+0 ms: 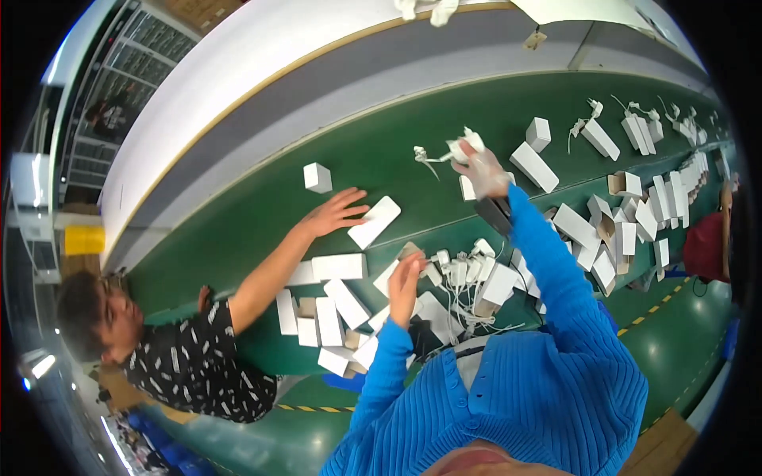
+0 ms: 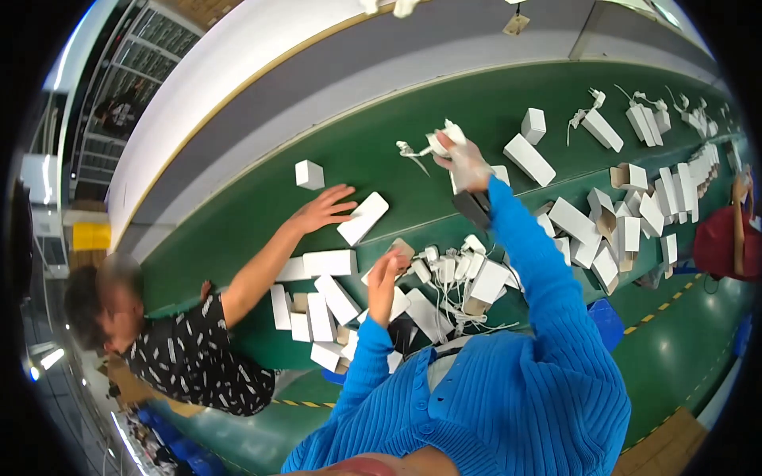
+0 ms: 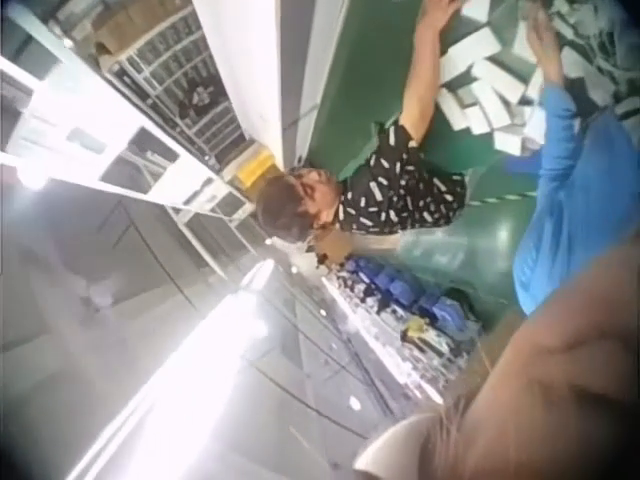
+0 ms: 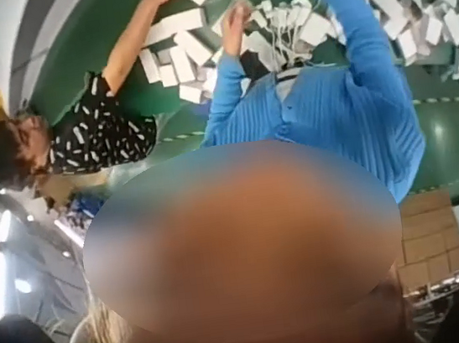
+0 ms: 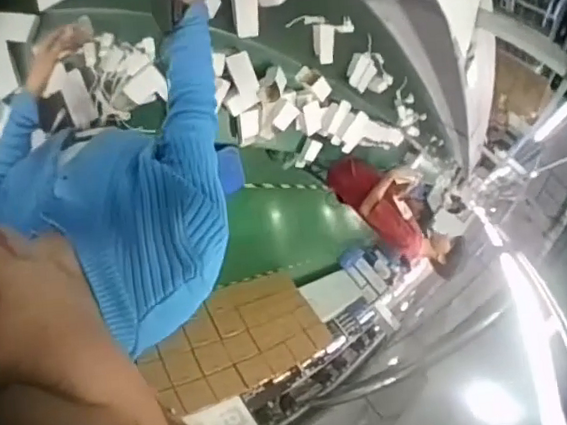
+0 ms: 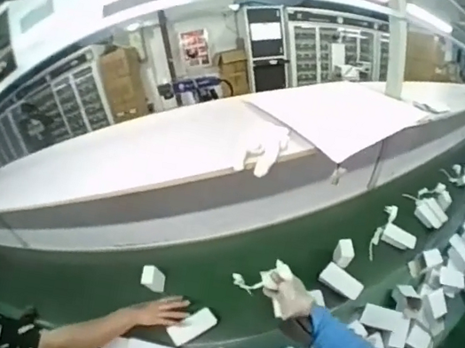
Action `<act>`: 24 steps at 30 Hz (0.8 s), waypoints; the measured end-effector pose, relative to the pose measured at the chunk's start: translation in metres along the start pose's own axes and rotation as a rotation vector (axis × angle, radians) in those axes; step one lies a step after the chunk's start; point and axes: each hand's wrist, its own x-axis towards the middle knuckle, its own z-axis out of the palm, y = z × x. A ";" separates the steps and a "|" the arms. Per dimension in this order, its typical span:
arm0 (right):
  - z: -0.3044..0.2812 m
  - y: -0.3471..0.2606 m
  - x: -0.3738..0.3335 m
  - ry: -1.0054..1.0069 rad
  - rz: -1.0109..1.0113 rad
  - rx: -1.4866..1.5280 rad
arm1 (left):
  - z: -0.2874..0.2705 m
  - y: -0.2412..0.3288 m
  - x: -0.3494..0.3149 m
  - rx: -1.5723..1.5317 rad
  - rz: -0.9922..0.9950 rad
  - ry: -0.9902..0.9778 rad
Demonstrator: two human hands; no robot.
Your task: The person picks up a white charger and a cardboard box, places the charger inside the box, and folds the flaps to close it before setting it down and repeating the process.
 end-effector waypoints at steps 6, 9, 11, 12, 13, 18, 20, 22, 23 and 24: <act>-0.006 0.014 -0.185 -0.187 -0.251 -0.275 | 0.082 0.045 0.005 -1.321 -0.406 0.049; -0.008 0.024 -0.238 -0.141 -0.287 -0.533 | 0.063 -0.001 0.018 -1.596 0.027 -0.805; -0.020 0.030 -0.247 -0.201 -0.242 -0.514 | 0.072 0.004 0.008 -1.528 -0.123 -0.559; -0.020 0.035 -0.250 -0.204 -0.234 -0.517 | 0.076 0.025 -0.007 -1.433 -0.269 -0.315; -0.018 0.041 -0.253 -0.170 -0.158 -0.414 | 0.078 0.032 -0.015 -1.322 -0.408 -0.074; -0.018 0.059 -0.262 -0.183 0.147 -0.201 | 0.049 -0.044 -0.019 -1.457 -0.248 -0.631; -0.016 0.065 -0.265 -0.228 0.227 -0.199 | 0.037 -0.066 -0.015 -1.476 -0.074 -0.550; -0.013 0.073 -0.264 -0.409 -0.107 -0.539 | 0.037 -0.068 -0.013 -1.484 0.012 -0.506; -0.014 0.076 -0.264 -0.486 -0.280 -0.708 | 0.050 -0.051 -0.016 -1.322 -0.054 -0.262; -0.014 0.080 -0.261 -0.483 -0.277 -0.709 | 0.063 -0.031 -0.020 -1.148 -0.115 -0.027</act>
